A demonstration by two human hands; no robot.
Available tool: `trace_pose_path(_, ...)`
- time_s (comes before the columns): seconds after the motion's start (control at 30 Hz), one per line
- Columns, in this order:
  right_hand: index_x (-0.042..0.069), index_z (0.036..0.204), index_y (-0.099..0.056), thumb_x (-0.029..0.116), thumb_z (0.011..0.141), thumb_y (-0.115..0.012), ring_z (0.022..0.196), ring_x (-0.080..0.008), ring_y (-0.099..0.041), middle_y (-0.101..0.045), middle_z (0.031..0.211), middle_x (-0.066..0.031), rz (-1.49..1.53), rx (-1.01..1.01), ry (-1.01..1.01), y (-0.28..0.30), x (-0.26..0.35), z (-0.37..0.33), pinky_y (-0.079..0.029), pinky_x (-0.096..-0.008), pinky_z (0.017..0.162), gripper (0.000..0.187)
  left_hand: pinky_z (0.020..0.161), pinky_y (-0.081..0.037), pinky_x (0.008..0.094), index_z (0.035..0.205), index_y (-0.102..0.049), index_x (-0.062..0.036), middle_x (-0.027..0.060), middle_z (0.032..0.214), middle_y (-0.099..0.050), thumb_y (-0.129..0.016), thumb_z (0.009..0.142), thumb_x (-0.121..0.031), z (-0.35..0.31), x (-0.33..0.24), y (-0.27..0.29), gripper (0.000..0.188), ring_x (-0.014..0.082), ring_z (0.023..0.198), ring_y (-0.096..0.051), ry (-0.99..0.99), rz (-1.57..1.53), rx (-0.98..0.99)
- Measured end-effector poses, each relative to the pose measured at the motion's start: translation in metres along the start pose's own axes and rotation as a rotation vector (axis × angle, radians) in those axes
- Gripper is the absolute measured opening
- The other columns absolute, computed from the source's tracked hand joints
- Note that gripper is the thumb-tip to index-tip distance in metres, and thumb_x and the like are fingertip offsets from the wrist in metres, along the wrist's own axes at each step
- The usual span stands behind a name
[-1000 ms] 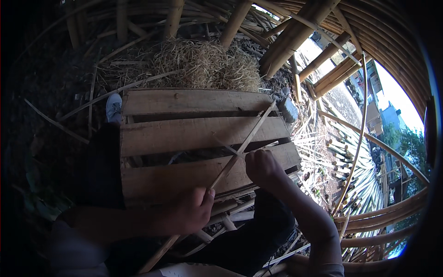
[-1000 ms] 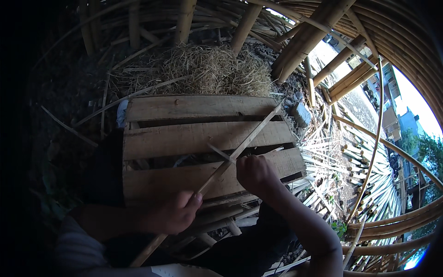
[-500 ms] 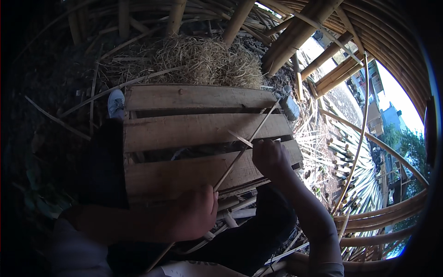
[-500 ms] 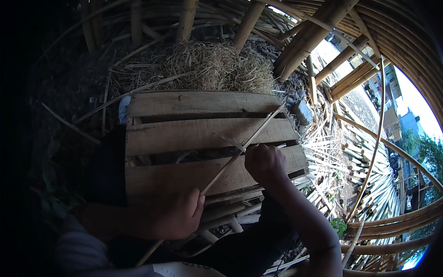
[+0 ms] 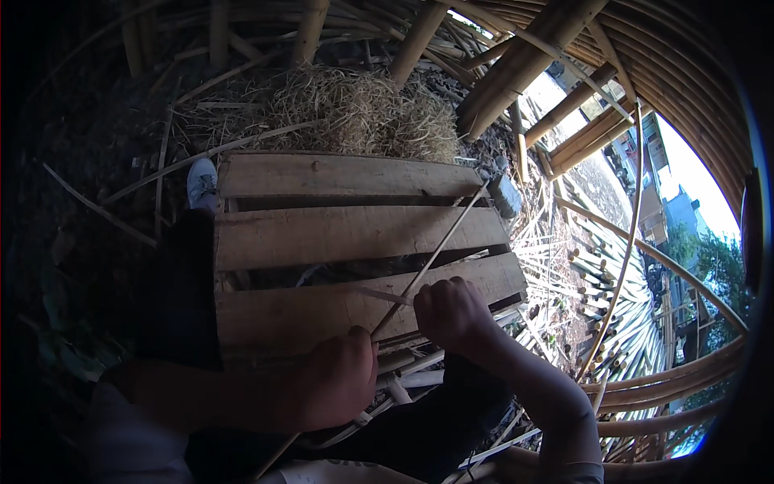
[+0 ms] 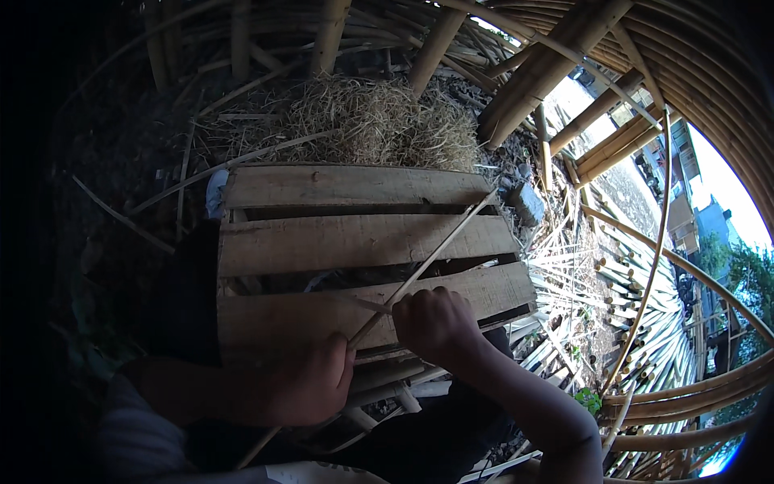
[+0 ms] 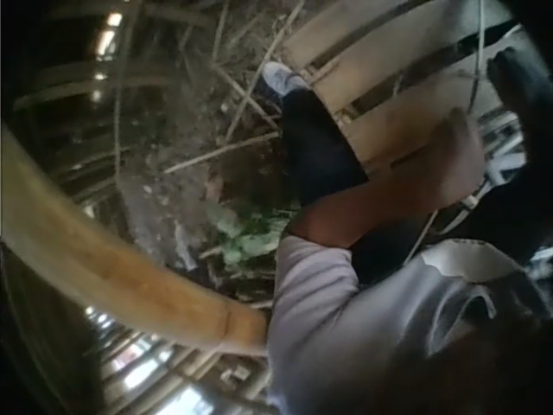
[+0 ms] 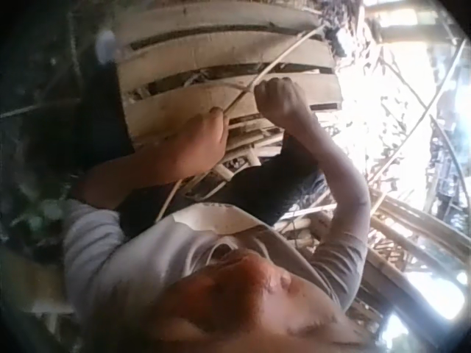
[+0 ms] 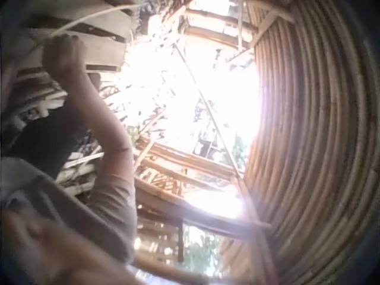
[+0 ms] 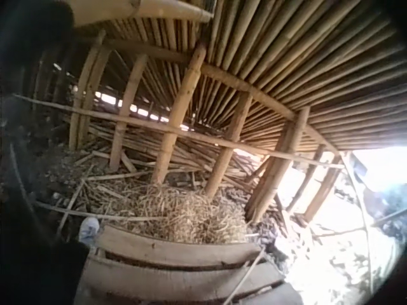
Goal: The person uses a knife to shave and smooth a thin bamboo stick held against a wooden pallet. The person repeatedly adjusts the stick and continues shaving along its length, producing fine shavings that fall away.
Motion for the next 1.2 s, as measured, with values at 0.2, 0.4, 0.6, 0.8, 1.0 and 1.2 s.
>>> trace_pose_path(0.2,0.01,0.073,-0.047,0.007,0.079,-0.063,0.058,-0.0176,-0.048,-0.042,0.068,-0.0045,-0.286,-0.047,-0.053,-0.035,-0.058,-0.037,-0.043,-0.0339,0.046,0.017,0.056,-0.053,0.0514,0.088,-0.053,0.0028,0.0264,0.067,-0.063,-0.046,0.106,-0.019,-0.002,-0.011,-0.001,0.029,0.041,0.058,-0.067,-0.226,0.057,-0.15)
trace_pose_path(0.4,0.012,0.073,-0.048,0.012,0.081,-0.066,0.054,-0.0188,-0.046,-0.042,0.067,-0.0045,-0.277,-0.081,-0.056,-0.034,-0.07,-0.03,-0.042,-0.0347,0.045,0.019,0.059,-0.054,0.0506,0.09,-0.053,0.0031,0.0257,0.068,-0.063,-0.047,0.106,-0.02,-0.002,-0.007,0.0,0.029,0.0403,0.06,-0.068,-0.144,0.054,-0.135)
trace_pose_path(0.6,0.011,0.071,-0.045,0.011,0.078,-0.065,0.055,-0.0178,-0.044,-0.039,0.065,-0.0033,-0.078,-0.048,0.077,-0.026,-0.033,-0.009,-0.042,-0.033,0.049,0.021,0.061,-0.054,0.0508,0.09,-0.054,0.0038,0.027,0.071,-0.064,-0.045,0.107,-0.021,-0.002,0.0,0.002,0.031,0.0406,0.064,-0.069,-0.019,0.014,-0.025)
trace_pose_path(0.8,0.01,0.073,-0.053,0.012,0.08,-0.063,0.052,-0.0244,-0.058,-0.052,0.065,-0.0088,-0.186,0.203,-0.262,-0.089,-0.176,-0.074,-0.048,-0.0411,0.04,0.012,0.062,-0.054,0.0521,0.089,-0.054,0.0044,0.0282,0.071,-0.064,-0.045,0.106,-0.02,0.007,-0.01,-0.009,0.031,0.043,0.065,-0.068,-0.085,-0.04,0.006)
trace_pose_path(1.0,0.009,0.074,-0.05,0.01,0.077,-0.067,0.053,-0.0216,-0.049,-0.041,0.063,-0.0059,0.049,-0.101,0.039,-0.052,-0.066,-0.003,-0.045,-0.0377,0.047,0.017,0.061,-0.054,0.051,0.089,-0.053,0.0045,0.0276,0.071,-0.064,-0.045,0.107,-0.021,-0.008,0.006,-0.001,0.032,0.0419,0.064,-0.068,-0.057,0.03,-0.1)
trace_pose_path(1.2,0.007,0.075,-0.051,0.013,0.078,-0.067,0.053,-0.0272,-0.052,-0.047,0.065,-0.0092,-0.022,-0.051,-0.1,-0.082,-0.135,-0.053,-0.046,-0.043,0.045,0.017,0.06,-0.054,0.0506,0.09,-0.053,0.0043,0.0269,0.07,-0.064,-0.045,0.107,-0.021,0.012,-0.006,-0.001,0.031,0.0419,0.063,-0.068,-0.046,0.01,-0.037)
Point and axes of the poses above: each hand's wrist, its own z-axis towards the middle knuckle, its own y-axis out of the back of the hand, x = y × z, the point moved 9 cm from there along z, towards the middle knuckle
